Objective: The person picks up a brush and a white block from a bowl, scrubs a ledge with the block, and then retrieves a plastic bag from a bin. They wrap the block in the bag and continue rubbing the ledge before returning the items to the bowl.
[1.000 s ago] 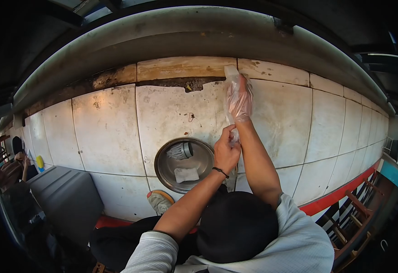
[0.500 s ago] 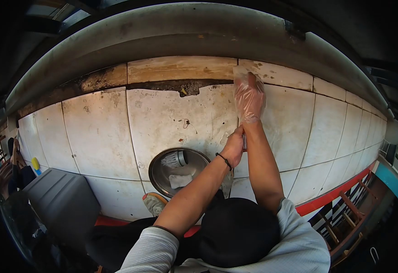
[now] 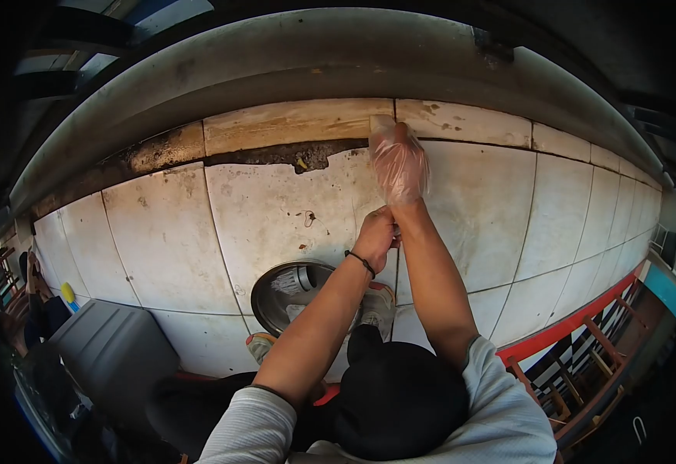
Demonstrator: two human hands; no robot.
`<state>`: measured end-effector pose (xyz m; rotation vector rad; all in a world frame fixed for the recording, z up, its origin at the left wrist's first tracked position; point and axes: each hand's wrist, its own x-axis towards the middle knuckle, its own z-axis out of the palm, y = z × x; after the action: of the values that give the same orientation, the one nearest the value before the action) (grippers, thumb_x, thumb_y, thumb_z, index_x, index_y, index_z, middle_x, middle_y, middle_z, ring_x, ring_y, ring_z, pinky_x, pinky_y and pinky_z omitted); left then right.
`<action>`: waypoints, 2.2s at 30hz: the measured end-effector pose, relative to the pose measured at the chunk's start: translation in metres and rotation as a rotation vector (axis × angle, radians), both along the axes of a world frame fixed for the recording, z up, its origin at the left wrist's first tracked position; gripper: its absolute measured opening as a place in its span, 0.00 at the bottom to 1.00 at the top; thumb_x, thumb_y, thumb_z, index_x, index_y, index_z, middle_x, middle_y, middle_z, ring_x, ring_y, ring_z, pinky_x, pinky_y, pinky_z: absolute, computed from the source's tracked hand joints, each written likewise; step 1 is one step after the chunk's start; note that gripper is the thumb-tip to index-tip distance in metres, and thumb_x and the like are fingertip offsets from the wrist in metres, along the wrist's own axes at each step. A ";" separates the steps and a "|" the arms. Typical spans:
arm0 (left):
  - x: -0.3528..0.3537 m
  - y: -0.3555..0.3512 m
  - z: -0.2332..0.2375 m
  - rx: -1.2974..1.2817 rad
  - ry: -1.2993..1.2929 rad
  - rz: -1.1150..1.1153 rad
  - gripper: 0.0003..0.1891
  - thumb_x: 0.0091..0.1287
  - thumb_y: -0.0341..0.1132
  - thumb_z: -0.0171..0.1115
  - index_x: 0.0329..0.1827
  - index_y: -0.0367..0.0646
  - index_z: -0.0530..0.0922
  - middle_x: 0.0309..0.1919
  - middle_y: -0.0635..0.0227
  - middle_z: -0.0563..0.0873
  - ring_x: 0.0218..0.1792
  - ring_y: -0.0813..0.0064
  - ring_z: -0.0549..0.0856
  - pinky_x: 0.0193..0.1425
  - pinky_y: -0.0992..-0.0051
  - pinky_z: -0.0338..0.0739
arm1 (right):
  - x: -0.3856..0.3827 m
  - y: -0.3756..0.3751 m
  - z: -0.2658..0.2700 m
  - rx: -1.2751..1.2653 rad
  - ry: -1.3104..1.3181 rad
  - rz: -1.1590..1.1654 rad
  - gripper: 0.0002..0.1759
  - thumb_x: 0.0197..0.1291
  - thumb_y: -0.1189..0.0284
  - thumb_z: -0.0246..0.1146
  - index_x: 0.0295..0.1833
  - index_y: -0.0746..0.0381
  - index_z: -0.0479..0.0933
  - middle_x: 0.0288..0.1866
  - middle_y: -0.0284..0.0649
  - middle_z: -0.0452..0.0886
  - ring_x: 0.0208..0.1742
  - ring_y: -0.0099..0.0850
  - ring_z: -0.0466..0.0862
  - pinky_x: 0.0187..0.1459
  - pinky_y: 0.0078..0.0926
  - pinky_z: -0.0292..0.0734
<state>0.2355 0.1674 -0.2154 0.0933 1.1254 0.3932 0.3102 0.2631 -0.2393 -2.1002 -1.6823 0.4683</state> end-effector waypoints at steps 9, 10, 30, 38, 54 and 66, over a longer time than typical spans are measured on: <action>-0.012 0.007 -0.001 0.008 -0.070 0.143 0.17 0.71 0.38 0.61 0.58 0.40 0.75 0.47 0.65 0.85 0.43 0.73 0.86 0.45 0.74 0.79 | -0.024 -0.001 0.008 0.192 0.001 0.123 0.13 0.59 0.69 0.65 0.38 0.66 0.71 0.27 0.57 0.81 0.31 0.55 0.84 0.31 0.46 0.79; -0.015 0.009 -0.003 0.115 0.070 -0.055 0.18 0.71 0.39 0.62 0.58 0.39 0.75 0.47 0.63 0.85 0.43 0.72 0.86 0.45 0.73 0.80 | -0.015 0.000 0.010 0.137 -0.053 0.068 0.13 0.59 0.68 0.66 0.38 0.66 0.71 0.26 0.57 0.81 0.30 0.55 0.84 0.31 0.46 0.79; -0.362 0.058 -0.054 -0.312 1.135 -0.440 0.85 0.45 0.63 0.80 0.67 0.35 0.06 0.79 0.37 0.40 0.80 0.47 0.49 0.81 0.50 0.43 | -0.016 0.012 0.017 -0.078 -0.220 0.133 0.18 0.56 0.62 0.66 0.42 0.64 0.73 0.28 0.52 0.83 0.33 0.50 0.86 0.35 0.45 0.81; -0.357 0.067 -0.051 -0.386 1.167 -0.573 0.86 0.41 0.67 0.80 0.68 0.32 0.08 0.78 0.35 0.36 0.80 0.45 0.43 0.81 0.51 0.44 | -0.028 0.026 0.027 -0.085 -0.318 0.160 0.12 0.57 0.66 0.65 0.38 0.64 0.76 0.26 0.48 0.82 0.29 0.45 0.86 0.31 0.39 0.80; -0.345 0.077 -0.022 -0.406 1.167 -0.623 0.89 0.34 0.76 0.76 0.72 0.32 0.13 0.73 0.25 0.23 0.76 0.28 0.29 0.76 0.33 0.36 | -0.103 0.024 0.013 -0.025 -0.260 -0.025 0.11 0.60 0.69 0.63 0.38 0.67 0.72 0.24 0.48 0.81 0.28 0.42 0.86 0.29 0.34 0.79; -0.347 0.079 -0.023 -0.386 1.119 -0.734 0.87 0.37 0.76 0.73 0.71 0.26 0.14 0.71 0.19 0.23 0.73 0.21 0.28 0.76 0.34 0.35 | -0.215 0.023 0.014 -0.019 -0.222 0.124 0.11 0.56 0.70 0.63 0.39 0.65 0.71 0.23 0.47 0.79 0.28 0.44 0.86 0.32 0.36 0.80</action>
<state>-0.1119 0.2460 -0.2384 0.4019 2.1205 -0.6342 0.0953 0.2862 -0.2257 -2.1354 -1.9473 0.2968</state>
